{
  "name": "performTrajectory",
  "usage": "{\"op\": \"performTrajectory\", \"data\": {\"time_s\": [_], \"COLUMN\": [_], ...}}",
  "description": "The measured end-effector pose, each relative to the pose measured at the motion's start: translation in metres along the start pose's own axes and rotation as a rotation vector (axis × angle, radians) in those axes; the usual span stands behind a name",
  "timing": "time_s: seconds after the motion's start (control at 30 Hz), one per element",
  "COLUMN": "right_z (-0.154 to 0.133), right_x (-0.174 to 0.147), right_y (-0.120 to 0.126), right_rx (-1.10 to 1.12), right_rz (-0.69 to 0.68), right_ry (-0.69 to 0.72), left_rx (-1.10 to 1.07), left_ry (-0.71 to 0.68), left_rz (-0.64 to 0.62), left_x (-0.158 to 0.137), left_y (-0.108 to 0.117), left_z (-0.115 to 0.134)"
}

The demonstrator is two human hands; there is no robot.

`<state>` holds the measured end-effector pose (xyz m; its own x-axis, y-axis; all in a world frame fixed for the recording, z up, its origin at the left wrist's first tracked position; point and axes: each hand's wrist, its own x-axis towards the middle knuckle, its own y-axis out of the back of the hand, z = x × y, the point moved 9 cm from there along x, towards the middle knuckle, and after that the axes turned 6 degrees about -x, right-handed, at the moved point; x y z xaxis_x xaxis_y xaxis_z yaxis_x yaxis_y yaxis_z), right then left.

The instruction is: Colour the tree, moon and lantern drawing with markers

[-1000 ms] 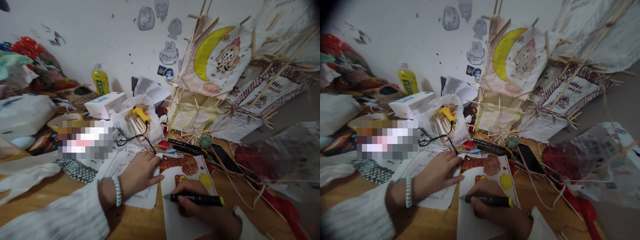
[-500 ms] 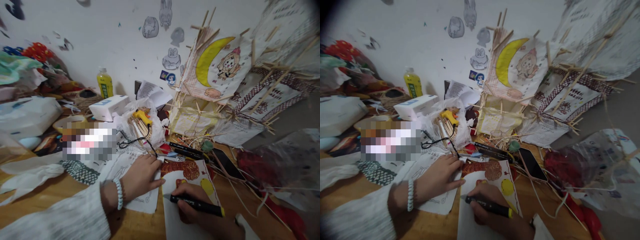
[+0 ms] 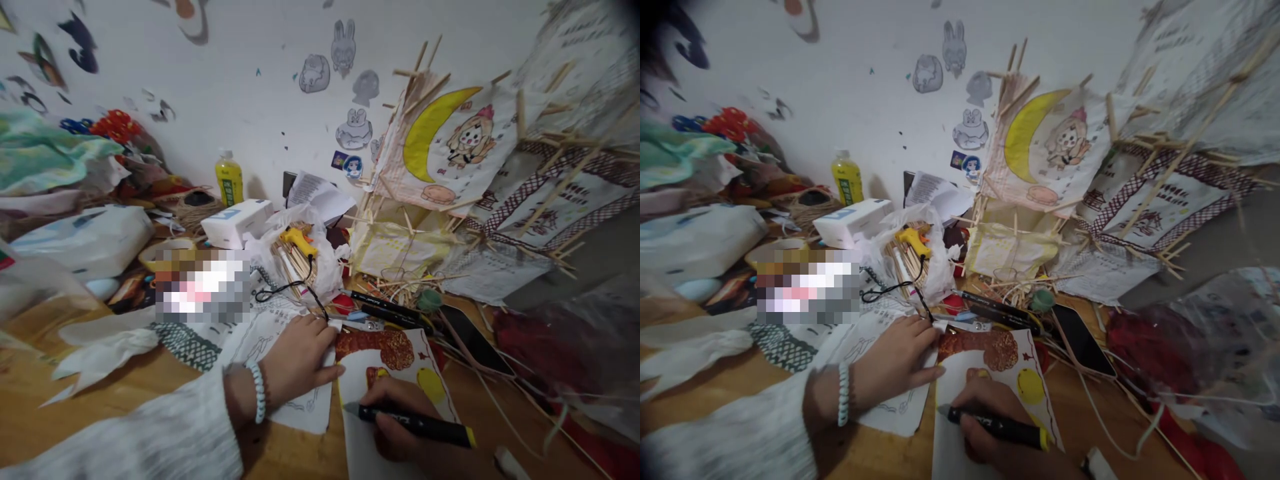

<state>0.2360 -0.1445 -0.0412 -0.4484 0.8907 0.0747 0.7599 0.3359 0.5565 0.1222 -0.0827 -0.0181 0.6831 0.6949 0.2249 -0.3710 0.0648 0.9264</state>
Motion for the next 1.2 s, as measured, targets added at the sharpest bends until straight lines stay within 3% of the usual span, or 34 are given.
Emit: {"op": "performTrajectory", "data": {"time_s": [0.3,0.53,0.67,0.8,1.0,1.2], "right_z": [0.002,0.004,-0.004,-0.004,0.005,-0.002], "right_x": [-0.002,-0.001,-0.001,0.0,-0.001,-0.002], "right_y": [0.003,-0.007,0.004,-0.002,-0.003,0.001], "right_rx": [0.063,0.419,0.342,0.327,0.062,-0.103], "right_rz": [0.026,-0.033,0.05,0.007,0.027,0.027], "right_ry": [-0.074,-0.086,-0.083,-0.123,-0.034,0.018], "left_rx": [-0.013,-0.023,-0.058,-0.081,-0.127,-0.073], "left_ry": [0.042,0.05,0.101,0.092,-0.003,-0.004], "left_rz": [-0.024,0.018,0.052,0.06,0.057,0.024], "left_x": [0.001,0.0,0.0,0.001,0.0,0.001], "left_y": [0.002,0.005,0.006,0.006,0.011,0.008], "left_z": [0.0,-0.001,-0.008,-0.009,0.003,0.005]}}
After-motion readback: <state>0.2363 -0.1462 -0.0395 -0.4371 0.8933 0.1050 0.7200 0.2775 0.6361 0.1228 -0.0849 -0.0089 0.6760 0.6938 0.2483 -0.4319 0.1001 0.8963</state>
